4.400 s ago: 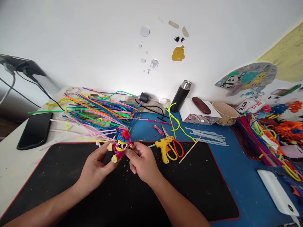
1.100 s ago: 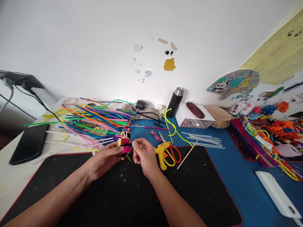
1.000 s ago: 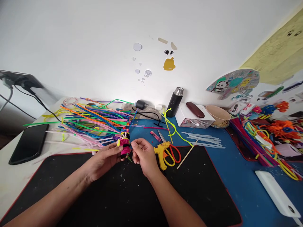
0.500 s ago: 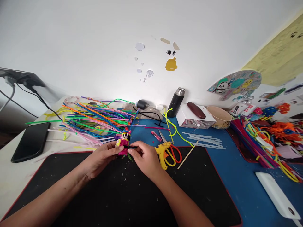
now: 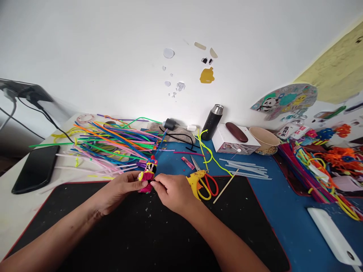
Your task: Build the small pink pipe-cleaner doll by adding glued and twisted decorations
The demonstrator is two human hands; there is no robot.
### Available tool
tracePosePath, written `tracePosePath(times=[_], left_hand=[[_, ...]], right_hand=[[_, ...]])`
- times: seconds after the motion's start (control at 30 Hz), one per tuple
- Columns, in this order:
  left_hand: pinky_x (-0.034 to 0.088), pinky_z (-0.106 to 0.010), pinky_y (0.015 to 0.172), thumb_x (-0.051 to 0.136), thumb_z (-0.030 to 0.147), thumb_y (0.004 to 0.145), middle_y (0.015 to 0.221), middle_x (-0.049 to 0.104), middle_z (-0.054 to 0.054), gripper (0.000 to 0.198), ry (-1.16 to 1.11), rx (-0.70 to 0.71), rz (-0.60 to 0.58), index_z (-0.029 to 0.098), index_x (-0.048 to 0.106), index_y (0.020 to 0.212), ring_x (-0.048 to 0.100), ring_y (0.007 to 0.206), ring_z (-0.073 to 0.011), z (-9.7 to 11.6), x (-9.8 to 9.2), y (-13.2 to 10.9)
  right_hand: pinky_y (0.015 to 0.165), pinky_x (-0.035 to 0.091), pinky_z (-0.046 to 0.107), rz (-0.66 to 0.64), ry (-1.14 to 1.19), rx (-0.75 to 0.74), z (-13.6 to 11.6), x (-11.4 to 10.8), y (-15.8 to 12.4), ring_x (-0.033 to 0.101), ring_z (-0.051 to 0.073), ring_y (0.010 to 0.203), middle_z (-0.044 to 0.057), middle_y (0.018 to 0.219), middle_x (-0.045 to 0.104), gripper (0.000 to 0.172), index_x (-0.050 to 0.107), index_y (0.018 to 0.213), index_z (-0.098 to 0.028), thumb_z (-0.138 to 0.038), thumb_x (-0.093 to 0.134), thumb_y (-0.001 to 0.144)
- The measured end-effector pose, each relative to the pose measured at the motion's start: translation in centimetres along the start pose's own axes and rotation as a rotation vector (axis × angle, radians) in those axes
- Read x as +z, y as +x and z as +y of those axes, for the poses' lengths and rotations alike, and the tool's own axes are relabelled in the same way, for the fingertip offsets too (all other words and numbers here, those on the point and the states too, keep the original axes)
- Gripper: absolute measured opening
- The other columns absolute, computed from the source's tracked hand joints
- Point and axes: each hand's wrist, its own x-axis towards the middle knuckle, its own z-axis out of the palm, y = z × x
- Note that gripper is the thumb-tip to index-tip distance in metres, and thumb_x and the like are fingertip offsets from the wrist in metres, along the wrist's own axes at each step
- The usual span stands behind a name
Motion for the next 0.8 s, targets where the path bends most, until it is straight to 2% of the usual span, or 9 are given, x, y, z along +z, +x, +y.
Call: tracePosePath(times=[0.17, 0.27, 0.47, 0.6, 0.8], left_hand=[[0.049, -0.029, 0.085, 0.099, 0.035, 0.059, 0.090, 0.076, -0.004, 0.042, -0.050, 0.037, 0.030, 0.019, 0.081, 0.094, 0.063, 0.086, -0.0199, -0.5, 0.4, -0.1], [0.051, -0.030, 0.083, 0.098, 0.035, 0.062, 0.091, 0.076, -0.003, 0.040, 0.036, 0.115, 0.056, 0.021, 0.080, 0.095, 0.064, 0.087, -0.0219, -0.5, 0.4, -0.4], [0.051, -0.031, 0.083, 0.091, 0.039, 0.072, 0.093, 0.077, -0.003, 0.031, 0.388, 0.282, 0.142, 0.024, 0.080, 0.097, 0.064, 0.089, -0.0252, 0.2, -0.1, -1.1], [0.051, -0.031, 0.085, 0.087, 0.044, 0.077, 0.097, 0.077, -0.003, 0.031, 0.460, 0.281, 0.117, 0.024, 0.079, 0.100, 0.066, 0.093, -0.0267, 0.3, -0.6, -1.0], [0.049, -0.032, 0.085, 0.082, 0.046, 0.083, 0.102, 0.078, -0.005, 0.031, 0.638, 0.324, 0.140, 0.026, 0.079, 0.106, 0.066, 0.096, -0.0279, 0.1, -1.1, -1.2]], right_hand=[[0.057, 0.030, 0.025, -0.034, 0.193, 0.163, -0.5, -0.3, 0.5, 0.044, 0.012, 0.057, -0.005, 0.061, 0.048, 0.034, 0.055, 0.070, -0.021, -0.036, 0.056, 0.101], [0.056, 0.029, 0.025, -0.055, 0.343, 0.271, -0.7, -0.5, 0.8, 0.039, 0.012, 0.059, -0.006, 0.062, 0.041, 0.037, 0.051, 0.068, -0.021, -0.040, 0.056, 0.100], [0.057, 0.030, 0.026, -0.078, 0.332, 0.306, -0.8, -0.4, 0.9, 0.042, 0.013, 0.061, -0.005, 0.062, 0.047, 0.034, 0.056, 0.067, -0.020, -0.037, 0.059, 0.096], [0.057, 0.031, 0.026, -0.078, 0.312, 0.304, -0.5, -0.1, 1.0, 0.043, 0.013, 0.060, -0.004, 0.061, 0.049, 0.033, 0.061, 0.069, -0.020, -0.039, 0.061, 0.096], [0.060, 0.032, 0.026, -0.118, 0.325, 0.349, -0.1, 0.1, 0.9, 0.045, 0.013, 0.063, -0.004, 0.064, 0.053, 0.030, 0.069, 0.073, -0.019, -0.039, 0.062, 0.095]])
